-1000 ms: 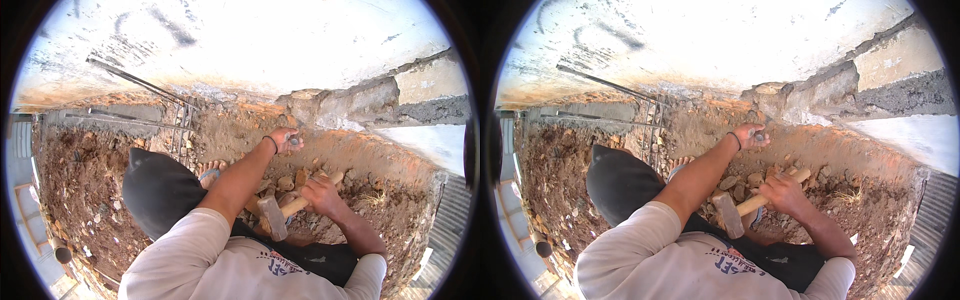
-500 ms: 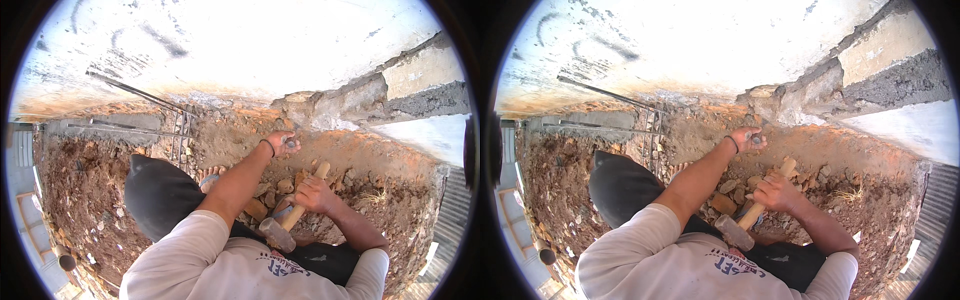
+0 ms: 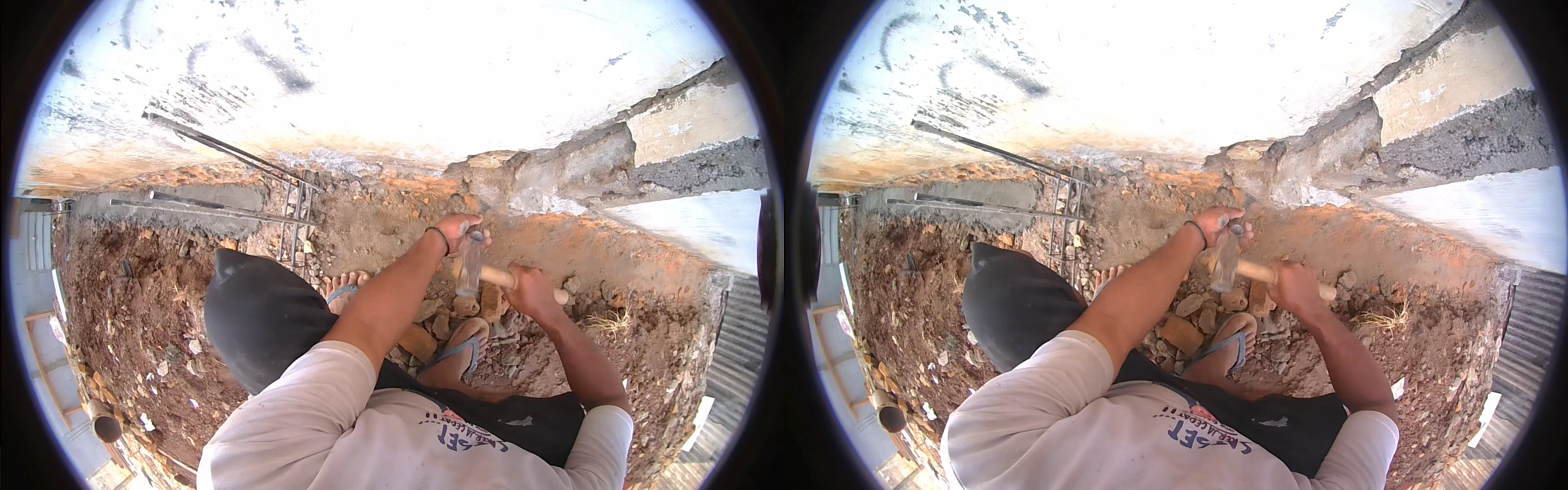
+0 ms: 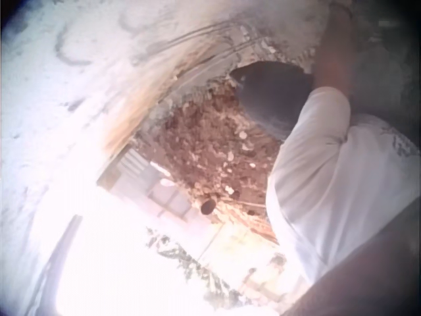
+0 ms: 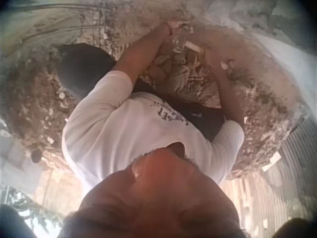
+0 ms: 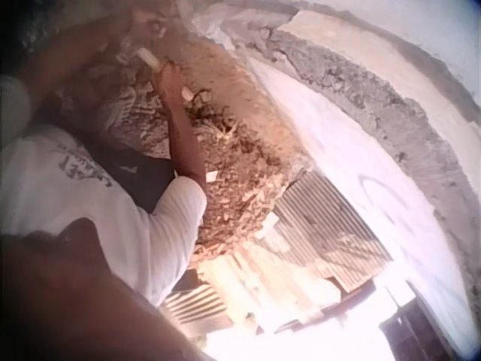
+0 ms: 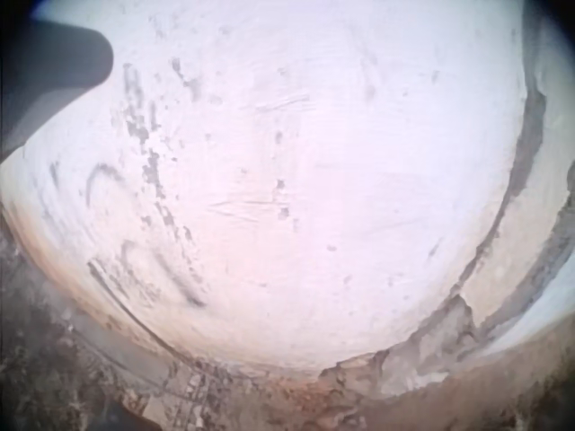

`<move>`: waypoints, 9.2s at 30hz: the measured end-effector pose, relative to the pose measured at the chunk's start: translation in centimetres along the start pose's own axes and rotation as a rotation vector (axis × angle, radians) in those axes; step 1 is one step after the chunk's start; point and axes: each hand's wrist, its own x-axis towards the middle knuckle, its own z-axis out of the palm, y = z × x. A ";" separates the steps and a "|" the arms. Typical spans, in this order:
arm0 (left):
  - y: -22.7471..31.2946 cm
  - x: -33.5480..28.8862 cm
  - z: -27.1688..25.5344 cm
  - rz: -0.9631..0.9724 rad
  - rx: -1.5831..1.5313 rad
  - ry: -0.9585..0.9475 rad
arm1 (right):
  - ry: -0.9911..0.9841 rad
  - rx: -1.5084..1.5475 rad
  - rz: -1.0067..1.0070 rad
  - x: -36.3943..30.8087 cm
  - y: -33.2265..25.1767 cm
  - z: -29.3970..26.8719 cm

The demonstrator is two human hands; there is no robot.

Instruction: The person chips away concrete and debris from the base of an exterior wall using a hammer and chisel.

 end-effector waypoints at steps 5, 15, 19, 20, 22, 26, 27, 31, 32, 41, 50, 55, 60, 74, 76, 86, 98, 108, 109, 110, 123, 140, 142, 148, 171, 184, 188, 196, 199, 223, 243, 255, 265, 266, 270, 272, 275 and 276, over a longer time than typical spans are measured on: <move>-0.3 -0.5 -0.5 0.033 0.052 0.024 | 0.112 -0.071 -0.291 -1.4 0.0 -0.9; 0.7 0.2 -0.8 0.021 -0.016 -0.031 | 0.003 -0.060 -0.028 0.1 1.3 -0.6; 0.3 0.2 -1.3 0.035 -0.009 0.047 | 0.046 -0.061 -0.318 -2.1 -1.7 -3.3; 0.1 0.2 -1.3 -0.009 -0.019 0.038 | 0.043 -0.068 -0.532 -3.1 -2.4 -3.7; -0.3 0.4 -0.3 -0.018 -0.025 0.022 | 0.071 -0.095 -0.708 -3.5 -2.6 -3.7; 0.6 1.2 -4.0 0.064 0.065 0.073 | 0.042 -0.024 -0.028 1.9 0.6 0.2; 1.2 1.1 -5.4 0.088 0.114 0.108 | 0.037 -0.020 -0.047 1.7 0.4 0.6; -2.1 1.0 -0.2 -0.002 -0.039 0.005 | 0.127 -0.069 -0.282 -3.2 0.8 -1.6; -1.1 0.8 -0.2 0.009 -0.034 0.010 | 0.119 -0.015 -0.466 -3.3 -0.9 -3.2; -0.2 0.8 0.2 0.026 0.163 0.159 | 0.071 -0.134 -0.144 0.4 4.7 -0.4; -1.3 1.1 1.1 -0.022 0.025 0.038 | 0.196 -0.095 -0.871 -2.2 -0.1 -2.0; -2.1 2.8 -3.1 0.177 0.064 0.246 | 0.222 0.019 -0.088 0.6 1.9 -0.1; -0.7 2.3 -2.6 0.011 -0.224 0.094 | 0.248 0.013 -0.404 -2.2 -1.5 -2.1; 0.4 -0.4 -1.3 0.261 1.067 0.674 | 0.034 -0.037 -0.034 -4.7 6.1 2.1; 0.8 0.3 -1.3 0.191 1.068 0.644 | 0.016 -0.060 0.013 -5.2 6.5 2.5; -1.9 -1.1 1.3 0.117 1.184 0.618 | -0.085 -0.236 0.180 -7.1 10.8 4.9; -2.0 0.7 -2.8 0.207 0.633 0.968 | -0.123 -0.261 0.248 -8.1 9.9 4.9; -8.9 1.7 0.8 0.468 0.552 0.540 | -0.217 -0.297 0.263 -8.7 11.5 5.7; -8.6 1.6 1.0 0.498 0.505 0.507 | -0.185 -0.266 0.239 -8.7 11.5 5.8; -8.3 1.3 1.3 0.492 0.519 0.497 | -0.181 -0.256 0.253 -8.6 11.5 5.9; -3.8 -1.2 2.2 0.199 0.392 0.192 | 0.035 -0.055 -0.161 -8.2 4.1 1.5; 0.4 -0.9 2.6 0.094 0.420 0.117 | 0.075 -0.086 -0.346 -6.0 -1.2 -0.7; 0.8 -0.6 2.6 0.068 0.430 0.125 | 0.128 -0.107 -0.779 -6.9 -3.5 -1.3; 0.5 0.4 3.2 0.063 0.463 0.150 | 0.042 -0.124 -0.154 -2.8 3.1 -0.3; 2.6 -2.7 2.4 0.007 0.029 -0.095 | 0.115 0.150 -0.087 -7.0 -3.7 -1.7; 4.1 -1.3 2.2 0.002 -0.064 -0.105 | 0.083 0.168 -0.122 -6.5 -8.6 -6.3; 4.2 -1.0 2.3 -0.037 0.033 -0.138 | 0.314 0.062 -0.514 -7.0 -12.4 -8.3; 4.1 -0.7 3.4 -0.046 0.081 -0.079 | 0.190 0.046 0.015 -0.8 -5.8 -5.4; 5.5 -0.5 2.1 -0.040 0.041 -0.078 | 0.153 0.029 -0.053 -1.5 -9.3 -7.2; 4.3 0.3 4.3 -0.127 0.102 -0.037 | 0.201 0.054 -0.059 -2.7 -5.2 -5.3; 5.1 2.5 -0.5 -0.170 -0.023 -0.119 | 0.362 0.032 -0.403 -4.5 -10.7 -9.4; -0.2 3.9 -3.7 -0.240 -0.187 0.084 | 0.176 0.253 0.173 -4.7 -4.7 -4.8; 0.0 3.1 -2.5 -0.243 0.283 -0.240 | -0.103 0.495 0.237 -9.4 0.3 0.8; -0.1 2.7 -1.5 -0.270 0.305 -0.233 | -0.107 0.497 0.281 -10.4 1.7 2.0; -0.4 1.5 1.3 -0.178 0.495 -0.195 | -0.050 0.574 0.444 -13.3 4.5 2.6; 0.6 1.5 1.1 -0.182 0.528 -0.178 | -0.021 0.640 0.481 -14.0 4.7 0.6; -0.2 1.3 2.7 -0.170 0.622 -0.199 | 0.073 0.786 0.584 -16.2 5.1 -0.2; -0.9 1.3 3.4 -0.178 0.641 -0.198 | 0.141 0.876 0.627 -16.8 5.3 0.2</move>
